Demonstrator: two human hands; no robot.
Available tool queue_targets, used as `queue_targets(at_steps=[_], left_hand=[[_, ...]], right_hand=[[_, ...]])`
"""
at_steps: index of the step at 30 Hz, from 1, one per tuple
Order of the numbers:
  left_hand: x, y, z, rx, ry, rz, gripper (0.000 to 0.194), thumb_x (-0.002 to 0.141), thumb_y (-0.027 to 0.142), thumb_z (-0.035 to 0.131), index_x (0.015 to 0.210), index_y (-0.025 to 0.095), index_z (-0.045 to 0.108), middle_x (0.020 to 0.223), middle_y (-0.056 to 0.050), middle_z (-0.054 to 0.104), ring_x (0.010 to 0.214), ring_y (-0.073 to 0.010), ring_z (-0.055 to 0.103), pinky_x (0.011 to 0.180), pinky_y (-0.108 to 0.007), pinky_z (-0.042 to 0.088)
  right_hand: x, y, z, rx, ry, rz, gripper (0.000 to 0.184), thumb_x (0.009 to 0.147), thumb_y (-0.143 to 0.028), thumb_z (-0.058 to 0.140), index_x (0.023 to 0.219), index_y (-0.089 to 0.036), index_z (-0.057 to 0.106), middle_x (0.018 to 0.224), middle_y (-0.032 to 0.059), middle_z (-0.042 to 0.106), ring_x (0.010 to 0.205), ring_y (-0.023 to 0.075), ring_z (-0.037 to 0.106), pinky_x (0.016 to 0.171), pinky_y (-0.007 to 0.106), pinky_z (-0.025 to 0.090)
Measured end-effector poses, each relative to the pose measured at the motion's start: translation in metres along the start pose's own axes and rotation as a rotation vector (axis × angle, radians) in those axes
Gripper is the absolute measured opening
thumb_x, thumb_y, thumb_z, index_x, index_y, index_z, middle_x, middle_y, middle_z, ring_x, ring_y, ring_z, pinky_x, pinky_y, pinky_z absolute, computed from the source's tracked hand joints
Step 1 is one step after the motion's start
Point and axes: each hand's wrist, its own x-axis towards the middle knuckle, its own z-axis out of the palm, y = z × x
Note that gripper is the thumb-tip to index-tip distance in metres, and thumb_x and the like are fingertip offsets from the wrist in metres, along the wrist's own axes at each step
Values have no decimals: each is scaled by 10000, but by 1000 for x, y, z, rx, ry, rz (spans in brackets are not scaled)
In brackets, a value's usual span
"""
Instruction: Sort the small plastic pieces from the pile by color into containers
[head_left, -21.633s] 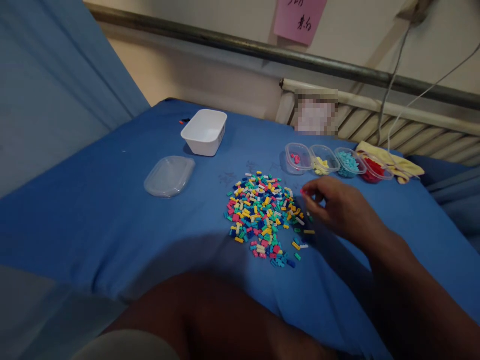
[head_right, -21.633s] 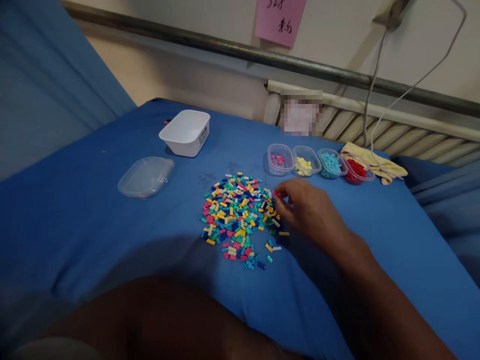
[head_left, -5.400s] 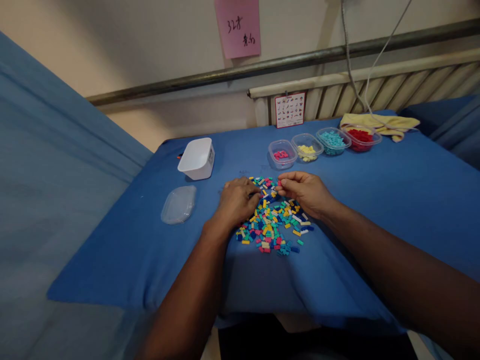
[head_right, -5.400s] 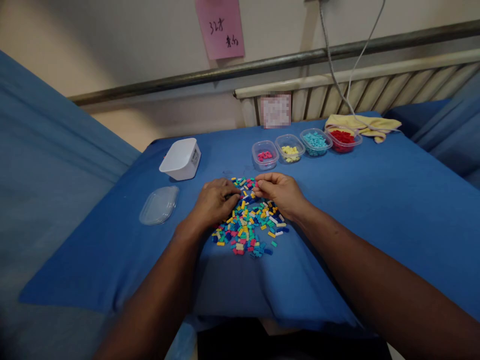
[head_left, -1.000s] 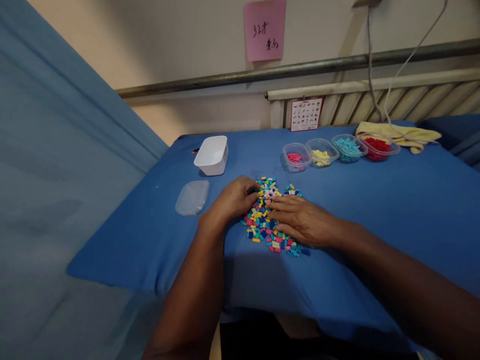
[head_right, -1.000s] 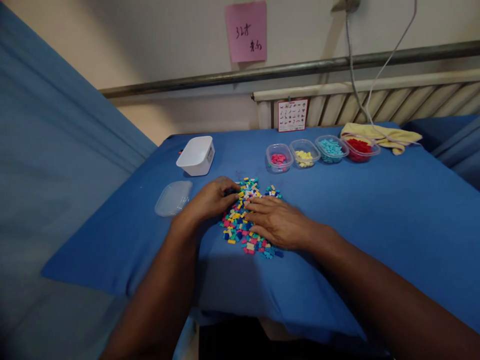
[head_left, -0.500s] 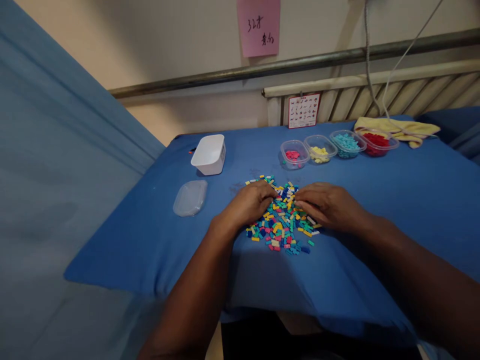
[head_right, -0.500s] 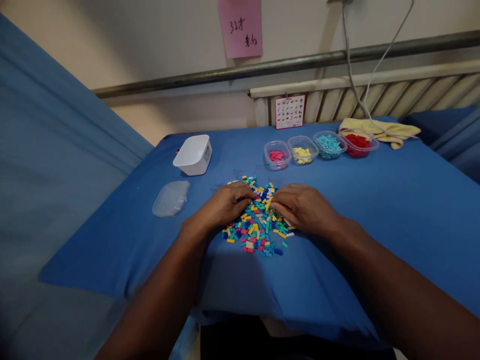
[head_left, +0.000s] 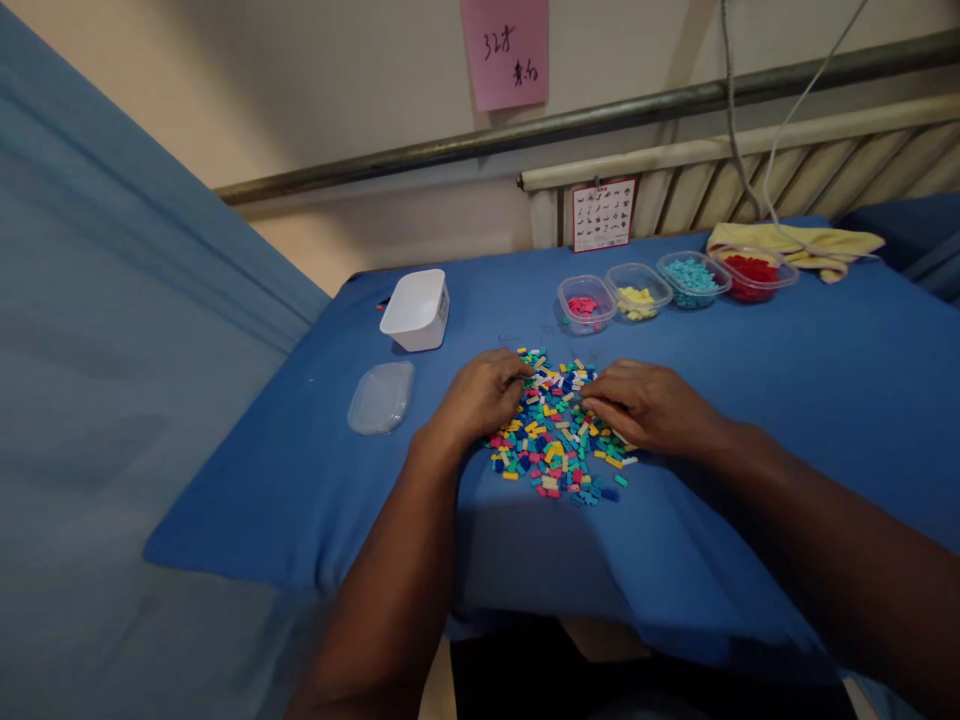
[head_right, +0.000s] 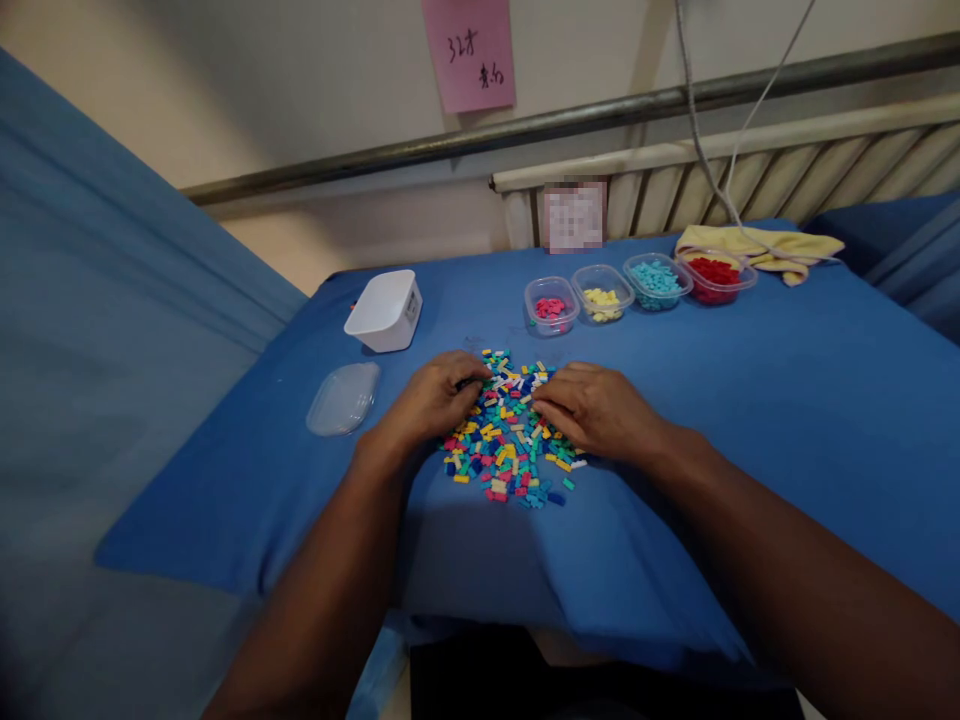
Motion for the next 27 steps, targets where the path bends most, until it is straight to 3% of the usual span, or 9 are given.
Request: queue_targets(at_steps=[3, 6, 12, 17, 21, 27], left_hand=[[-2, 13, -4, 101, -61, -20, 259, 993, 260, 621, 1134, 210, 833, 1120, -100, 791, 1060, -281, 713, 1006, -431, 539], [-4, 24, -5, 198, -113, -33, 296, 1007, 334, 637, 1207, 232, 829, 1129, -101, 785, 1070, -296, 704, 984, -442, 530], [-4, 28, -5, 237, -147, -18, 325, 986, 244, 614, 1237, 234, 820, 1142, -108, 780, 1092, -299, 695, 980, -442, 524], [-5, 25, -4, 241, -150, -43, 306, 959, 190, 608, 1163, 247, 830, 1091, -88, 785, 1048, -284, 702, 945, -415, 513], [-4, 26, -4, 191, -145, -41, 253, 966, 218, 632, 1119, 237, 832, 1063, -81, 788, 1012, -267, 702, 915, -390, 502], [-3, 26, -2, 118, -132, -49, 237, 907, 145, 621, 1022, 214, 817, 1040, -63, 792, 973, -245, 699, 875, -371, 490]], right_hand=[[9, 4, 10, 10, 47, 50, 276, 1100, -308, 570, 1233, -238, 801, 1143, 105, 818, 1055, 287, 727, 961, 433, 563], [20, 5, 22, 24, -2, 23, 278, 1059, -203, 590, 1253, -228, 789, 1185, 95, 819, 1125, 285, 713, 1013, 427, 537], [30, 0, 28, -3, -40, 9, 265, 1021, -155, 628, 1211, -221, 800, 1158, 97, 818, 1077, 281, 692, 987, 418, 489], [35, -6, 31, -5, -49, 4, 245, 1037, -161, 633, 1210, -222, 796, 1126, 81, 823, 1010, 258, 684, 943, 391, 474], [35, -6, 34, -28, -45, 47, 221, 1043, -146, 616, 1102, -225, 814, 1016, 72, 807, 932, 241, 670, 894, 371, 465], [31, -5, 30, -57, -62, 72, 249, 1035, -151, 611, 1141, -240, 818, 1037, 73, 790, 967, 251, 665, 906, 378, 463]])
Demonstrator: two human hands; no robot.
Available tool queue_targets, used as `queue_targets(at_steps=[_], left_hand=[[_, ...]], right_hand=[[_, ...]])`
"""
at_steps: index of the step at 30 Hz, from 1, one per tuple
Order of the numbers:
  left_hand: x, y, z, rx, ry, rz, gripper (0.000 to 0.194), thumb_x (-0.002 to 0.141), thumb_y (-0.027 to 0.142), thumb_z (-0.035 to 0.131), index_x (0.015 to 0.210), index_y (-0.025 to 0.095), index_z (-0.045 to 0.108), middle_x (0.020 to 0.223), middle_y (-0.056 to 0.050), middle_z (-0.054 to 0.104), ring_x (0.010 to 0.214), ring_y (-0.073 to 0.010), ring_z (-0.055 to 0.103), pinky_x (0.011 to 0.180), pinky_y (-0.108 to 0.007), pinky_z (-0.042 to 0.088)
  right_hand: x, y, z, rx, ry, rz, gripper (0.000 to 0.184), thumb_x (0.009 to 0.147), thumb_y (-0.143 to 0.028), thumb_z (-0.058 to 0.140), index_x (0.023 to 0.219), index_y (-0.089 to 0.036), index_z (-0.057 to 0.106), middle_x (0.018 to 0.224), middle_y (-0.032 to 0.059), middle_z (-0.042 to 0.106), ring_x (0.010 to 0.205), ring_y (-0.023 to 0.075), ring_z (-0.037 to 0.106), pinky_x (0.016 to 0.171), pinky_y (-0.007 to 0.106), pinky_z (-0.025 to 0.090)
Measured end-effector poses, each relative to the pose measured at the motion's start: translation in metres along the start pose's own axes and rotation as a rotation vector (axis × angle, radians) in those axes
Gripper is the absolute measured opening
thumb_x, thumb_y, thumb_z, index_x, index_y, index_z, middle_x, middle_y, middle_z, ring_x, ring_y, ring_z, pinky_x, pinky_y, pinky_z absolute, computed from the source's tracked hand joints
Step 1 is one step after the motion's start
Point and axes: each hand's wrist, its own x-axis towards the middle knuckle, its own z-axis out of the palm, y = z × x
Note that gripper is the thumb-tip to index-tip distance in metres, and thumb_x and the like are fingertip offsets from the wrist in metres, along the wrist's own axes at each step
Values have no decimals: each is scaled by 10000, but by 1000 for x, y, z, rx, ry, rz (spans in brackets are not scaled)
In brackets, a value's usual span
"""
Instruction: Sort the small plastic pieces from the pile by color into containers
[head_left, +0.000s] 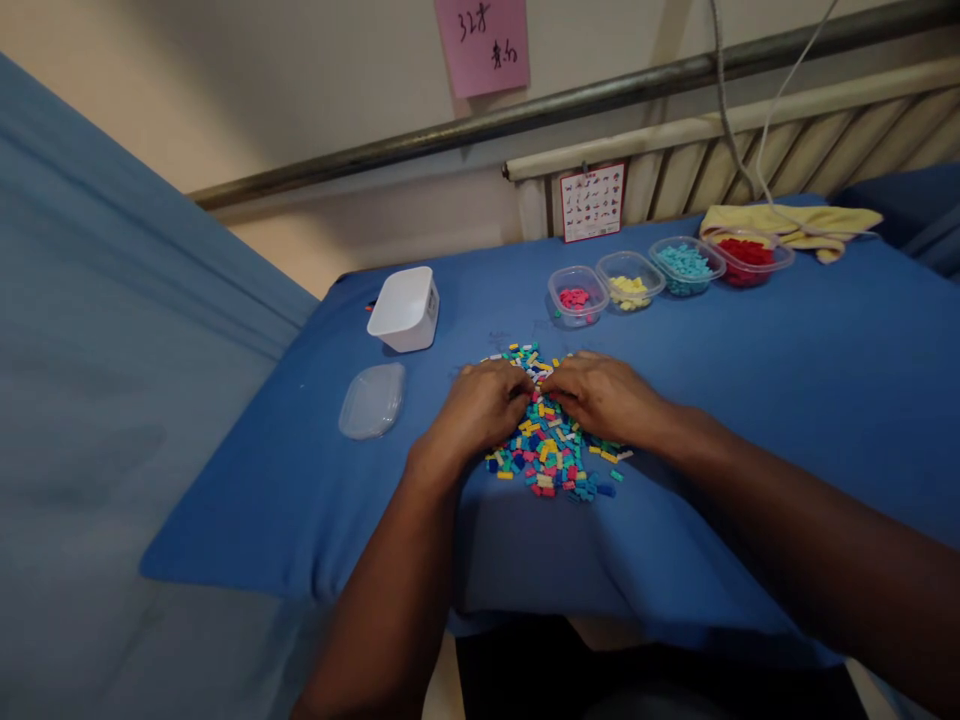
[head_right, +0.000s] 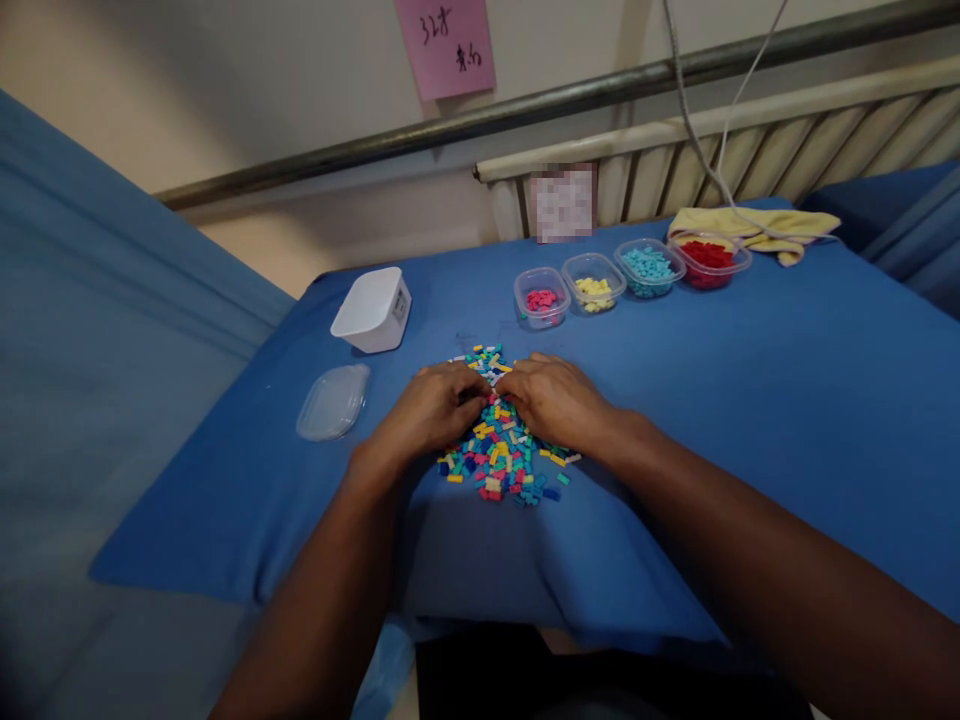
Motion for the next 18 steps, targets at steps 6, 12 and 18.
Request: queue_targets(at_steps=[6, 12, 18], left_hand=[[-1, 2, 1, 25, 5, 62, 268, 938, 210, 631, 1139, 208, 808, 1078, -74, 787, 981, -259, 694, 874, -396, 480], [0, 0, 2, 21, -9, 78, 193, 963, 236, 641, 1086, 231, 789, 1063, -52, 786, 1003, -253, 693, 884, -388, 479], [-1, 7, 0, 22, -32, 73, 298, 982, 301, 665, 1247, 231, 781, 1184, -88, 788, 1132, -288, 702, 1021, -439, 503]], right_hand=[[0, -4, -7, -116, -85, 12, 198, 1038, -212, 640, 1107, -206, 826, 979, 98, 766, 928, 272, 644, 842, 386, 431], [0, -7, -7, -133, -56, 74, 132, 1013, -192, 658, 984, -195, 787, 926, 88, 740, 885, 258, 607, 814, 373, 409], [-6, -6, -10, 105, 102, 85, 159, 995, -161, 642, 1077, -209, 769, 973, 67, 746, 943, 247, 657, 866, 360, 469]])
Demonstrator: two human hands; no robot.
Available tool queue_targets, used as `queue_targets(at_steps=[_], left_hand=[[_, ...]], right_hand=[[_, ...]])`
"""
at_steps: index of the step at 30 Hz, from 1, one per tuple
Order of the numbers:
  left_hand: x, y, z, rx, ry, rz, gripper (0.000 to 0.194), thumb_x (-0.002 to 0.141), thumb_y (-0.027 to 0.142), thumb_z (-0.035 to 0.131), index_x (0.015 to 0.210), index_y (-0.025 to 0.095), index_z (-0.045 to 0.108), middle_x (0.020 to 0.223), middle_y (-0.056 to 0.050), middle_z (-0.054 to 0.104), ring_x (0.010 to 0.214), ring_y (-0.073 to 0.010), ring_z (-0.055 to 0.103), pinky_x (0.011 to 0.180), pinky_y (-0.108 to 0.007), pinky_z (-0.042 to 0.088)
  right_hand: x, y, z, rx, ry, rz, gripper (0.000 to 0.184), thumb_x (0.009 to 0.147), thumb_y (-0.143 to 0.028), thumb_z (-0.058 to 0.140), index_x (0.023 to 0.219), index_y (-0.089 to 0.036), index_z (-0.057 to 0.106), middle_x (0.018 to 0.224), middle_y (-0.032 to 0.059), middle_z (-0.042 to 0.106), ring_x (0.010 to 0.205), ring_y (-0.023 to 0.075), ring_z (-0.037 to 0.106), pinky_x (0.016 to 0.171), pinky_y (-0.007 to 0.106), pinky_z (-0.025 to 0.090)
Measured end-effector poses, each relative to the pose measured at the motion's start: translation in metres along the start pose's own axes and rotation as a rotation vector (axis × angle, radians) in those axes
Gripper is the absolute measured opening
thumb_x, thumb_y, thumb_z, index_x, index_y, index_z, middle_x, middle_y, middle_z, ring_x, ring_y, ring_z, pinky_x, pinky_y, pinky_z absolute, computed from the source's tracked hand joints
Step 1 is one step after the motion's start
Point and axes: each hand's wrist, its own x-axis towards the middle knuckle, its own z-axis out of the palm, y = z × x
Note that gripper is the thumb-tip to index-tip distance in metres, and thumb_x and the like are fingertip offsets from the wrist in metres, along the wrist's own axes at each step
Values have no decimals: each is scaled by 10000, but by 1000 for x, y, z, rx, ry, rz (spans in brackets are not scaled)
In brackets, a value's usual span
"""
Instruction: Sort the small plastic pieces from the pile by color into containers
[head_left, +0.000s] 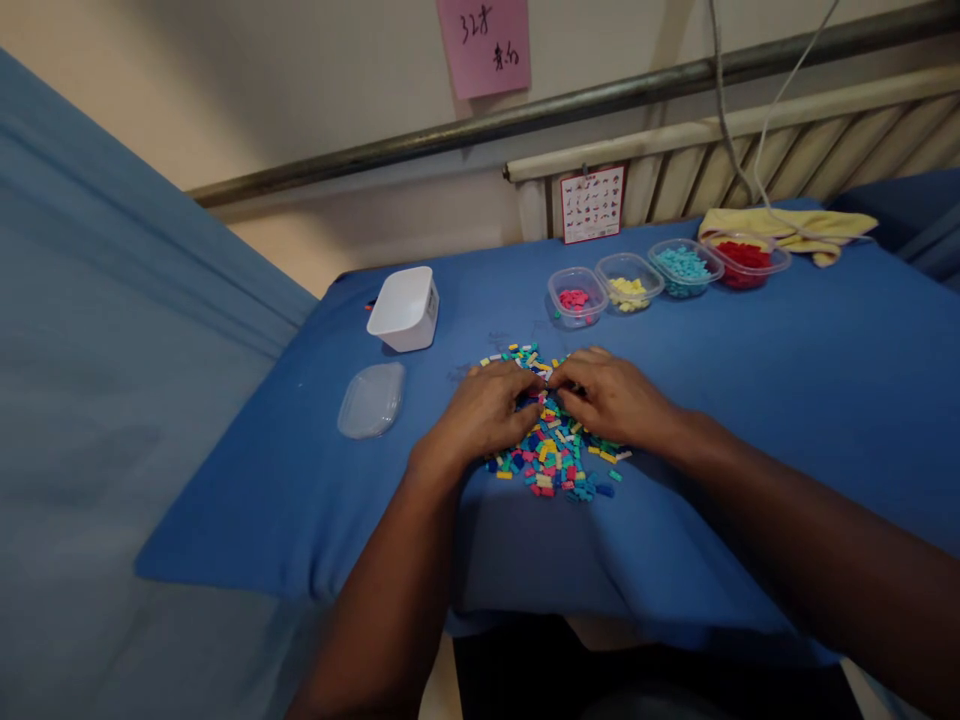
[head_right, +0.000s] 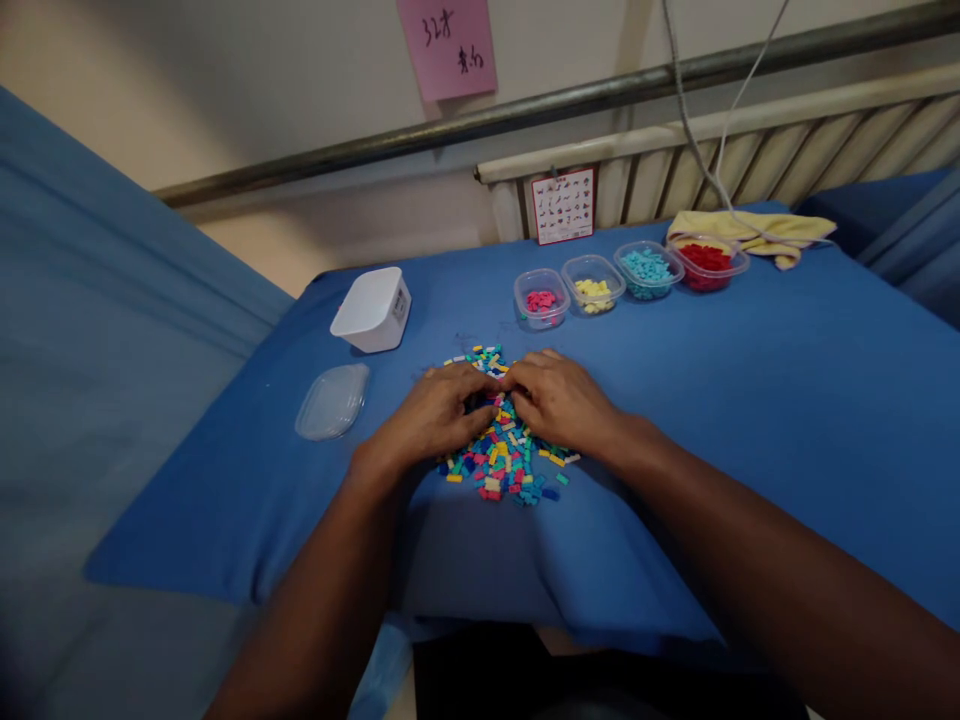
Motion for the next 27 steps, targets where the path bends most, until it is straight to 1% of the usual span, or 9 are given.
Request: queue_targets(at_steps=[3, 6, 8, 13, 17, 19, 23, 27], left_hand=[[0, 1, 1, -4, 12, 10, 277, 996, 319, 665, 1231, 238, 787, 1189, -84, 790, 1125, -281, 707, 1031, -437, 504], [2, -1, 4, -23, 23, 22, 234, 981, 268, 651, 1162, 238, 796, 1121, -68, 799, 1037, -255, 713, 970, -403, 511], [4, -2, 5, -30, 22, 7, 227, 952, 226, 639, 1118, 227, 795, 1086, -66, 799, 993, -252, 710, 938, -396, 510], [7, -1, 8, -61, 40, -69, 169, 912, 214, 628, 998, 201, 773, 1007, -75, 790, 921, -253, 699, 879, -391, 504], [8, -6, 11, -215, 103, -138, 186, 913, 219, 606, 997, 194, 770, 975, -62, 781, 872, -221, 686, 817, -344, 504], [8, -11, 12, -243, 119, -150, 198, 920, 234, 597, 1008, 193, 770, 985, -59, 777, 863, -214, 681, 793, -334, 499], [6, -16, 10, -186, 128, -148, 204, 923, 242, 601, 1026, 197, 771, 1037, -69, 779, 901, -224, 684, 807, -345, 498], [5, -9, 6, -83, 97, -74, 186, 908, 200, 611, 1005, 200, 769, 1042, -71, 787, 928, -239, 692, 851, -371, 500]], right_hand=[[-2, 1, -2, 134, 99, 71, 179, 964, -152, 645, 1074, -220, 769, 987, 54, 746, 908, 226, 688, 824, 343, 502], [-3, 2, -3, 206, 221, 123, 185, 949, -150, 647, 1059, -223, 776, 970, 48, 741, 888, 222, 701, 798, 343, 521], [-3, 2, -2, 243, 272, 151, 183, 949, -162, 652, 1057, -225, 785, 944, 43, 732, 882, 225, 706, 796, 351, 533], [-5, 7, 5, 324, 256, 180, 166, 969, -226, 669, 1051, -240, 813, 954, 49, 751, 889, 231, 724, 820, 379, 568], [-7, 11, 14, 402, 232, 205, 175, 972, -258, 684, 1070, -250, 829, 988, 53, 784, 919, 234, 747, 845, 389, 592], [-7, 13, 18, 456, 213, 218, 178, 971, -268, 692, 1082, -260, 832, 1016, 49, 803, 928, 235, 757, 845, 389, 604], [-9, 16, 21, 509, 206, 252, 196, 976, -283, 688, 1113, -272, 827, 1008, 35, 826, 888, 228, 761, 810, 380, 612], [-8, 15, 18, 499, 245, 269, 186, 956, -317, 715, 1086, -249, 830, 979, 44, 813, 875, 223, 751, 811, 376, 609]])
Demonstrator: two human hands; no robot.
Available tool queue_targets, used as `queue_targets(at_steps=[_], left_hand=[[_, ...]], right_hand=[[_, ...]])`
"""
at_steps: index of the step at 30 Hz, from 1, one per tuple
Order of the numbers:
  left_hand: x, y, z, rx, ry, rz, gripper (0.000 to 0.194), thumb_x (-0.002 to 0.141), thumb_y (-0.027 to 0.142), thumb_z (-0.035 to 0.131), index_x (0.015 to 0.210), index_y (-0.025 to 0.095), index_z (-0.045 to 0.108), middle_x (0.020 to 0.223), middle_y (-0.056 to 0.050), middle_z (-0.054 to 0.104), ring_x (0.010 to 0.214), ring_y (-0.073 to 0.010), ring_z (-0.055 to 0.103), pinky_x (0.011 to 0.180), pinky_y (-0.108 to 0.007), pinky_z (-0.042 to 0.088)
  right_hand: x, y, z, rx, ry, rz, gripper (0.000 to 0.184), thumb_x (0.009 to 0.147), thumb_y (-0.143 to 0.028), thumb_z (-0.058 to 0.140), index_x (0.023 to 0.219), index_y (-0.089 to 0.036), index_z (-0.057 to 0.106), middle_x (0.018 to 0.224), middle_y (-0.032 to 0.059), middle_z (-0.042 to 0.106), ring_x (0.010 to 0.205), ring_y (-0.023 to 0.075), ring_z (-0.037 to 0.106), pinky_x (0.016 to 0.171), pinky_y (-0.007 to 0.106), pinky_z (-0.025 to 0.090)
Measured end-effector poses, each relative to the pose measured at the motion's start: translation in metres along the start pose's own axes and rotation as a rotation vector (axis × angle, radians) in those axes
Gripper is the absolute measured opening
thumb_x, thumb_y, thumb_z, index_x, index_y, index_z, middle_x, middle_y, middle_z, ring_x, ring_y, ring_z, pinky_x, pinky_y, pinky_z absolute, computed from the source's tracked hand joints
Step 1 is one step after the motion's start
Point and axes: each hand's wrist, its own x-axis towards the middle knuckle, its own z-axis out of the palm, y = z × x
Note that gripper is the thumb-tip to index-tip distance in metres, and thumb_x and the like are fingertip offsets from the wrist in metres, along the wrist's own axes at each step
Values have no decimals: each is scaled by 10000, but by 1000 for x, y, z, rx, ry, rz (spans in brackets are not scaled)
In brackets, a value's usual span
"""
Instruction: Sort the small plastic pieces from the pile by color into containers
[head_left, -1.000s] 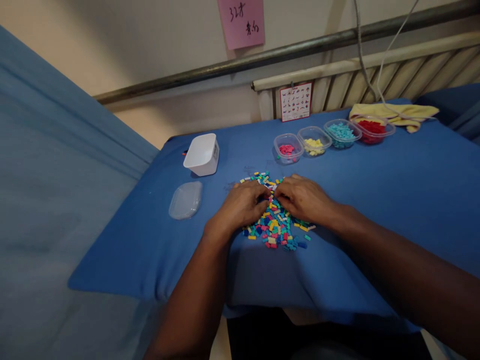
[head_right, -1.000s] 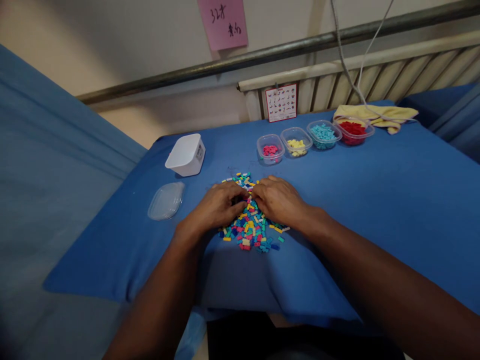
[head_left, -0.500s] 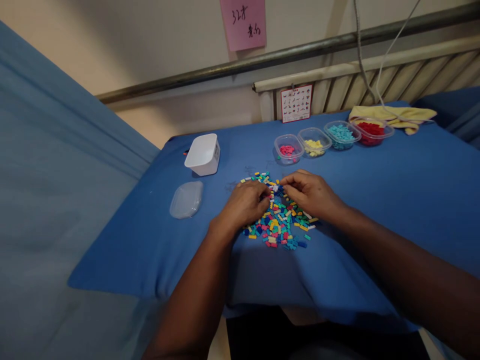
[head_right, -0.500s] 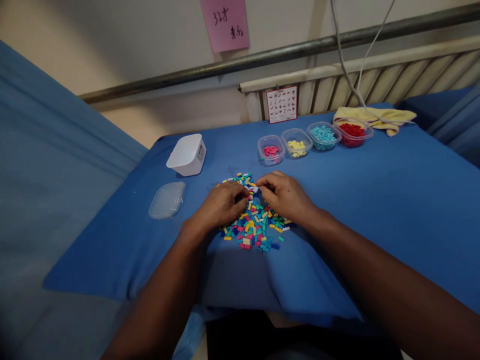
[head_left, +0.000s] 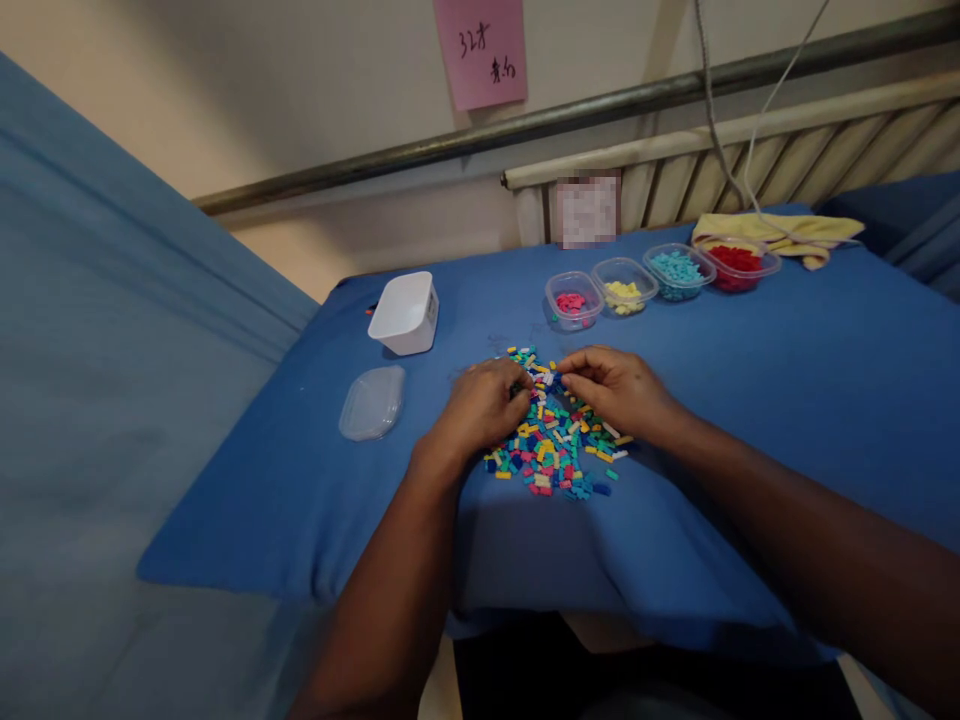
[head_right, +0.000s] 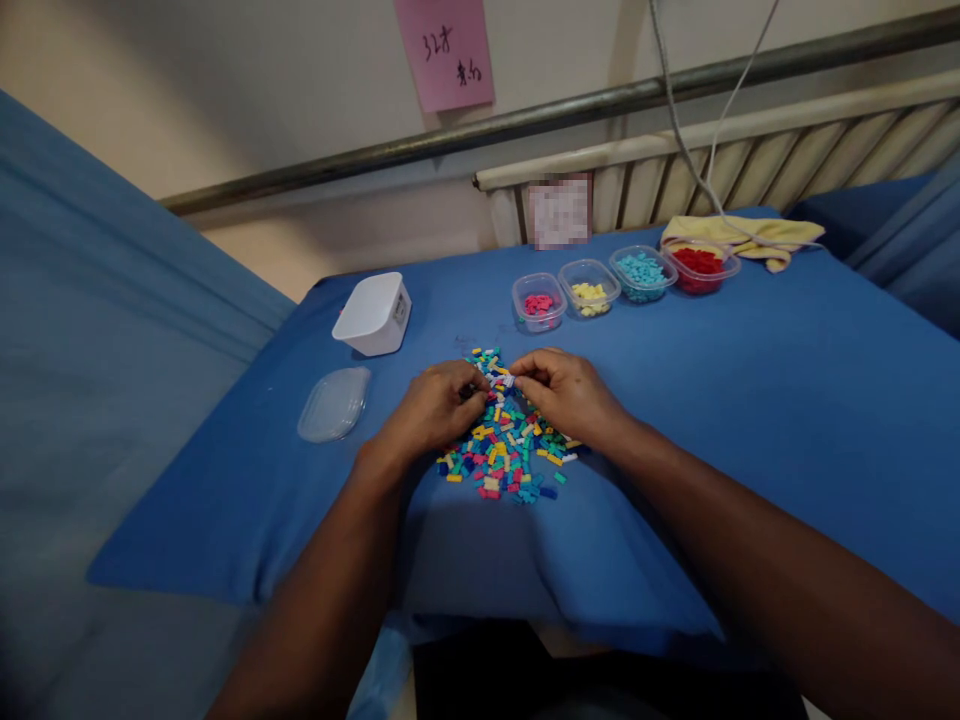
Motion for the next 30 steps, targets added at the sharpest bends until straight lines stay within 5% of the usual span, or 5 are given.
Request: queue_targets(at_steps=[10, 16, 21, 25, 30], left_hand=[[3, 11, 9, 40, -29, 5, 159, 893, 176, 628, 989, 206, 751, 1020, -79, 783, 971, -273, 705, 860, -389, 506], [5, 4, 16, -452, 62, -165, 196, 871, 285, 690, 1021, 177, 758, 908, -44, 748, 762, -172, 636, 687, -292, 469], [11, 14, 20, -960, 126, -273, 313, 769, 379, 854, 951, 147, 749, 891, -39, 732, 762, -131, 628, 726, -257, 491], [14, 22, 20, -1116, 140, -339, 343, 719, 398, 914, 896, 146, 763, 865, -47, 744, 769, -136, 650, 765, -271, 524], [17, 22, 26, -1128, 95, -309, 323, 726, 382, 900, 899, 149, 758, 824, -40, 744, 737, -130, 658, 747, -267, 528]], right_hand=[[-1, 3, 5, 36, -85, -28, 172, 915, -269, 732, 1044, -248, 845, 972, 47, 770, 854, 210, 759, 762, 350, 614], [-4, 1, 9, 139, -67, -13, 184, 937, -311, 747, 1095, -258, 824, 1026, 53, 797, 902, 222, 778, 829, 381, 645], [-3, -5, 9, 174, 10, -18, 198, 960, -401, 784, 1096, -259, 811, 1031, 56, 813, 920, 233, 784, 854, 406, 653], [-1, -10, 4, 101, 95, -84, 167, 955, -411, 789, 1013, -259, 824, 1046, 65, 799, 945, 241, 769, 877, 420, 648], [-4, -18, 2, 154, 46, -28, 222, 948, -473, 799, 998, -256, 797, 972, 54, 820, 868, 239, 783, 825, 412, 657]])
